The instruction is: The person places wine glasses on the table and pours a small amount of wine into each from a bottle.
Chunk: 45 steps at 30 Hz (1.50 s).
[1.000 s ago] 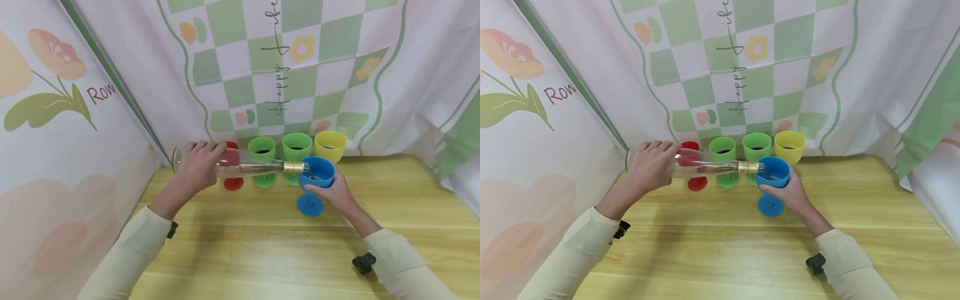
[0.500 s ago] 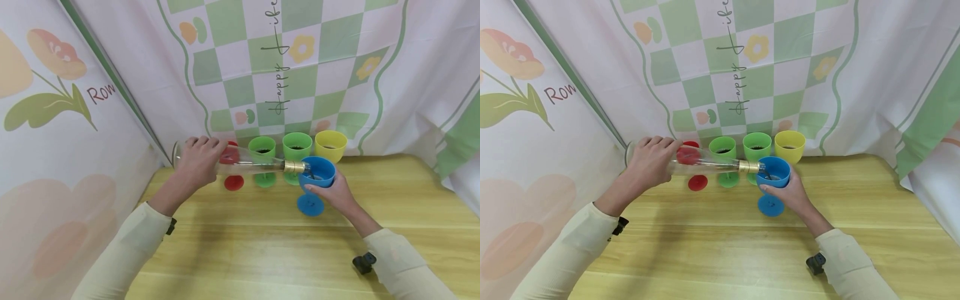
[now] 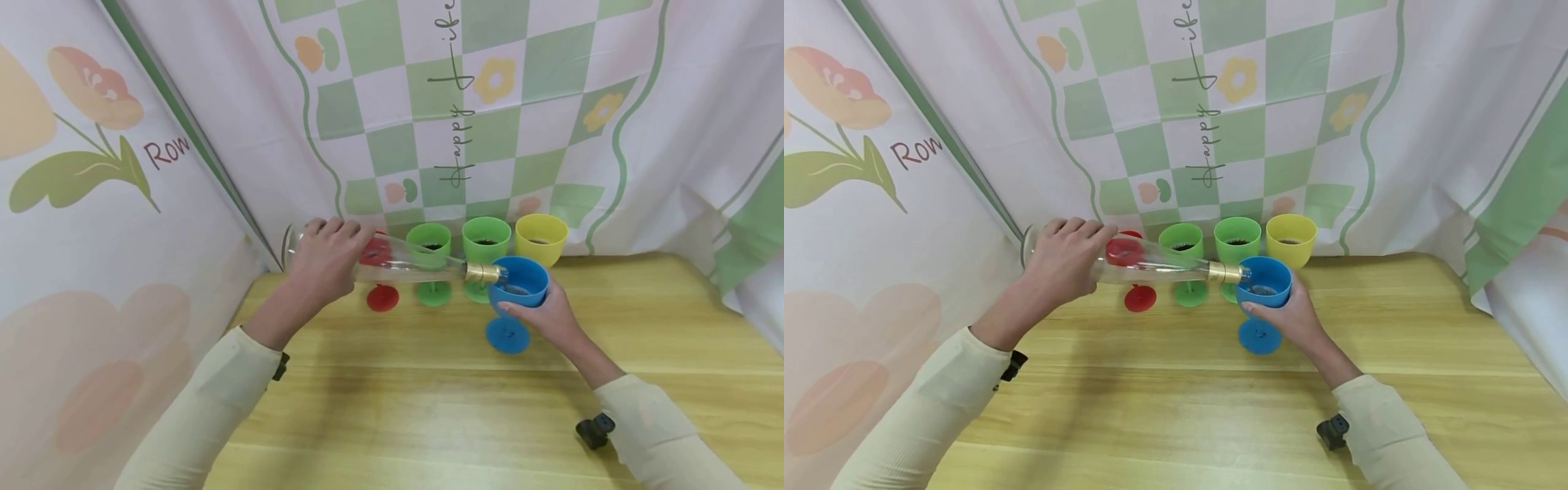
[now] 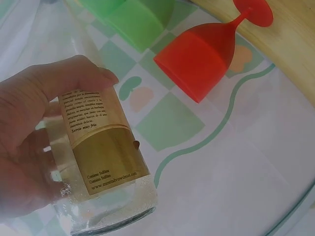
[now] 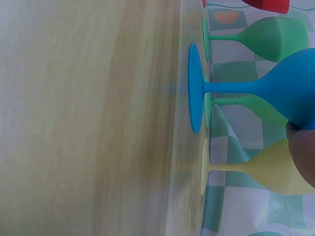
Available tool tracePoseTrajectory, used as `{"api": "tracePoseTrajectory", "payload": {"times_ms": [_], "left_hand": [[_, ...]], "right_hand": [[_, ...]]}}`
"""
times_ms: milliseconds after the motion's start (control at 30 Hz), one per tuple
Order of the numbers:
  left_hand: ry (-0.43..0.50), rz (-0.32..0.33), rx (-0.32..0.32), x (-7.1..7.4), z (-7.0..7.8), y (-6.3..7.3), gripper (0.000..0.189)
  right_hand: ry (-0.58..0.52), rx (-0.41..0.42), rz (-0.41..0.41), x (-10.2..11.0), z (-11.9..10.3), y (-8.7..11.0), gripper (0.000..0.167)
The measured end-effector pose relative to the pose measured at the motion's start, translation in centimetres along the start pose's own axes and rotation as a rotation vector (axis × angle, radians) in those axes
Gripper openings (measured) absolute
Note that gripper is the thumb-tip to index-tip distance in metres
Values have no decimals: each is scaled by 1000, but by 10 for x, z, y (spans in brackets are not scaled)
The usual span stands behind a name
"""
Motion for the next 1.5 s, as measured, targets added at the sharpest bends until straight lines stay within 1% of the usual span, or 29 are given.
{"api": "tracePoseTrajectory", "payload": {"times_ms": [233,433,667,833,933,1100,1200,1333,1433,1500], "left_hand": [[-26,33,-29,5,1,-2,53],[-37,45,-44,8,2,-4,54],[-24,42,-40,8,1,-3,56],[6,47,-24,3,0,1,56],[24,32,-3,-3,0,3,61],[79,-35,53,-18,0,10,73],[114,-57,90,-26,-1,15,78],[156,-51,139,-36,-2,23,81],[201,-30,176,-44,-2,28,82],[257,-15,210,-49,-2,31,84]], "right_hand": [[-3,-3,-4,0,0,1,72],[-1,-4,-4,0,0,1,72],[5,-8,-6,-1,0,1,72],[12,-13,-7,-1,0,1,73],[14,-15,-4,0,0,1,73],[17,-17,4,2,1,1,73],[18,-9,7,2,1,1,72],[14,3,8,1,1,1,71],[6,4,8,1,1,1,71],[-3,10,12,1,1,1,70]]}}
Point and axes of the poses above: each hand's wrist, its own y-axis away from the middle knuckle, its own x-axis out of the back of the hand, z = x × y, the point moved 9 cm from there along -y, towards the middle knuckle, and after that the axes turned 13 degrees about z, right-handed, at the moved point
